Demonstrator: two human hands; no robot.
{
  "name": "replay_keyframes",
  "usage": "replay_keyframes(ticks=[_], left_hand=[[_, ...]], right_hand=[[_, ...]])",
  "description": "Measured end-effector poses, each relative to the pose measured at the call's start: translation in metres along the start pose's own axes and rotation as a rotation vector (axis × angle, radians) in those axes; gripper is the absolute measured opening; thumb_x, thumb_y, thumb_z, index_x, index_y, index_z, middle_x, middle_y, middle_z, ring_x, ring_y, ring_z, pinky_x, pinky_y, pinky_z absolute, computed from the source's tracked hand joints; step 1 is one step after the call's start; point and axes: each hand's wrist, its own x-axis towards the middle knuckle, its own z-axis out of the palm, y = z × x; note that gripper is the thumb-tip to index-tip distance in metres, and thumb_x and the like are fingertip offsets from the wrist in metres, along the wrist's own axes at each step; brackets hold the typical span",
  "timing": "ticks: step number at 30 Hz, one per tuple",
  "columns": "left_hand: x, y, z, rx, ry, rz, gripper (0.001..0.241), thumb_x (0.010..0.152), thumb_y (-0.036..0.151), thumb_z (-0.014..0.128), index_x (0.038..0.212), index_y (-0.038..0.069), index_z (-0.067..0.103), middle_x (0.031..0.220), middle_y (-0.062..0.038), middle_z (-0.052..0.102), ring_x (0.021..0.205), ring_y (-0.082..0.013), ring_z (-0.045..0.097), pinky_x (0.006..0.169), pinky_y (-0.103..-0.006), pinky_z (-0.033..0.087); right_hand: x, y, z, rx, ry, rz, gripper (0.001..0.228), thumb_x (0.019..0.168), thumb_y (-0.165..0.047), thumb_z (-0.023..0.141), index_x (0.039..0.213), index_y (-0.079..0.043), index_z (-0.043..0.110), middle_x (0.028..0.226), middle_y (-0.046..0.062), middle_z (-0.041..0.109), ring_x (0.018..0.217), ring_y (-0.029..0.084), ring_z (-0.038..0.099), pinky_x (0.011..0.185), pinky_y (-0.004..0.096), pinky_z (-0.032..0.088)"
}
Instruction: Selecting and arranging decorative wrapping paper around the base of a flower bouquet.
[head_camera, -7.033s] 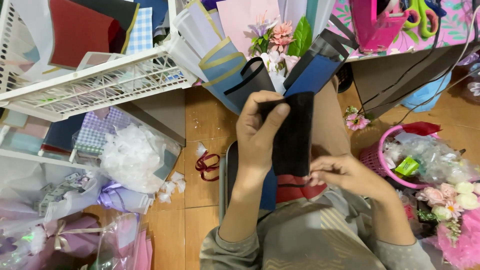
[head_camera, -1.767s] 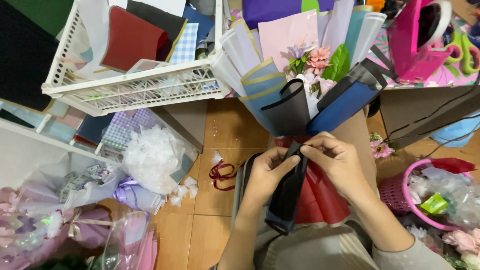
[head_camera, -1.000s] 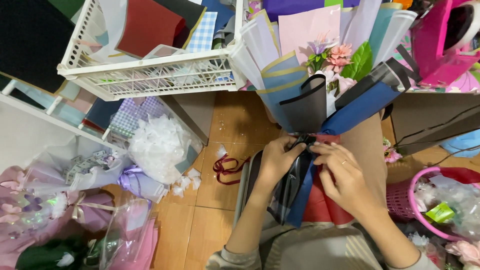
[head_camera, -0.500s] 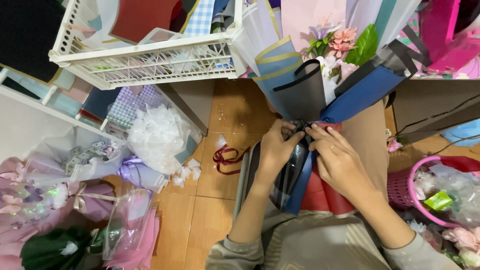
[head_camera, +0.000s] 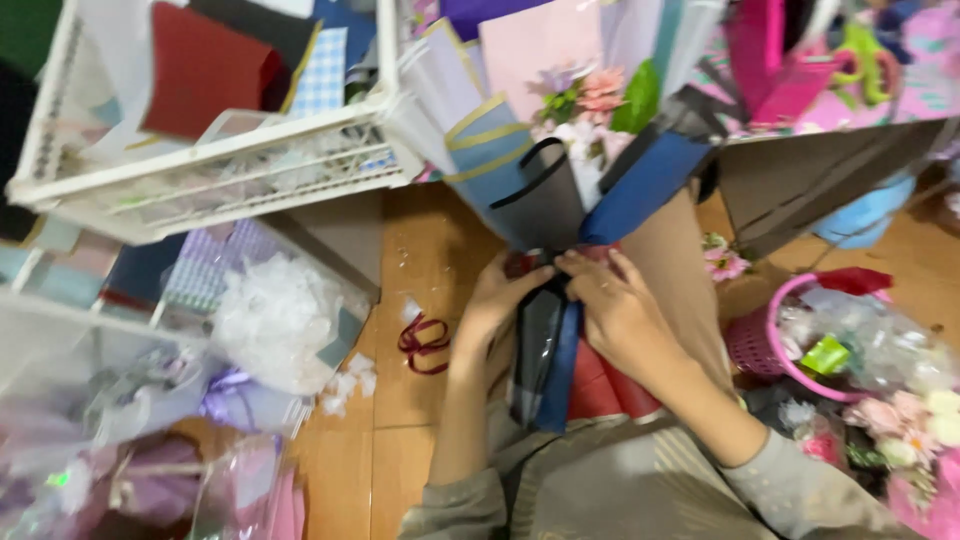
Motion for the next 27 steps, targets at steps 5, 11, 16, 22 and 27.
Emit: replay_keyframes(ticks=[5, 11, 16, 22, 27], left_hand=[[0.024, -0.023, -0.007, 0.102, -0.059, -0.049, 0.069, 0.081, 0.039, 0.090, 0.128, -0.006, 0.064, 0.117, -0.024, 0.068, 0.114, -0.0343, 0.066, 0.094, -0.0477, 0.055], [0.053, -0.048, -0.021, -0.020, -0.088, -0.105, 0.032, 0.090, 0.012, 0.072, 0.118, -0.002, 0.067, 0.113, -0.017, 0.074, 0.102, -0.0221, 0.068, 0.093, -0.0324, 0.052], [0.047, -0.026, -0.011, 0.265, 0.045, -0.136, 0.040, 0.086, 0.020, 0.080, 0.115, -0.005, 0.071, 0.108, -0.016, 0.074, 0.102, -0.0205, 0.065, 0.096, -0.0318, 0.047], [0.052, -0.042, -0.010, 0.232, 0.176, -0.067, 0.048, 0.083, 0.017, 0.082, 0.122, -0.006, 0.069, 0.108, -0.019, 0.073, 0.097, -0.0240, 0.067, 0.086, -0.0318, 0.048], [0.081, -0.103, -0.037, 0.320, 0.226, 0.141, 0.038, 0.081, 0.028, 0.087, 0.091, -0.001, 0.064, 0.070, -0.011, 0.062, 0.054, -0.0164, 0.052, 0.050, -0.0273, 0.038]], right_hand=[[-0.009, -0.001, 0.008, -0.049, 0.154, 0.041, 0.022, 0.097, -0.002, 0.044, 0.091, -0.016, 0.060, 0.120, 0.008, 0.074, 0.125, 0.022, 0.067, 0.117, 0.049, 0.035], [-0.023, 0.010, 0.007, 0.100, -0.008, 0.104, 0.021, 0.090, 0.000, 0.053, 0.107, -0.007, 0.063, 0.144, 0.010, 0.063, 0.142, 0.023, 0.055, 0.130, 0.053, 0.023], [-0.024, 0.014, 0.008, 0.227, -0.051, 0.158, 0.026, 0.084, 0.011, 0.046, 0.100, -0.006, 0.057, 0.150, 0.006, 0.059, 0.151, 0.021, 0.047, 0.133, 0.053, 0.020], [-0.021, 0.015, -0.006, 0.300, -0.222, 0.191, 0.035, 0.085, 0.011, 0.046, 0.105, -0.001, 0.072, 0.150, 0.011, 0.059, 0.154, 0.024, 0.042, 0.137, 0.057, 0.007], [-0.027, 0.008, -0.017, 0.298, -0.129, 0.151, 0.028, 0.094, 0.008, 0.047, 0.102, -0.002, 0.071, 0.154, 0.011, 0.057, 0.153, 0.024, 0.045, 0.140, 0.059, 0.010]])
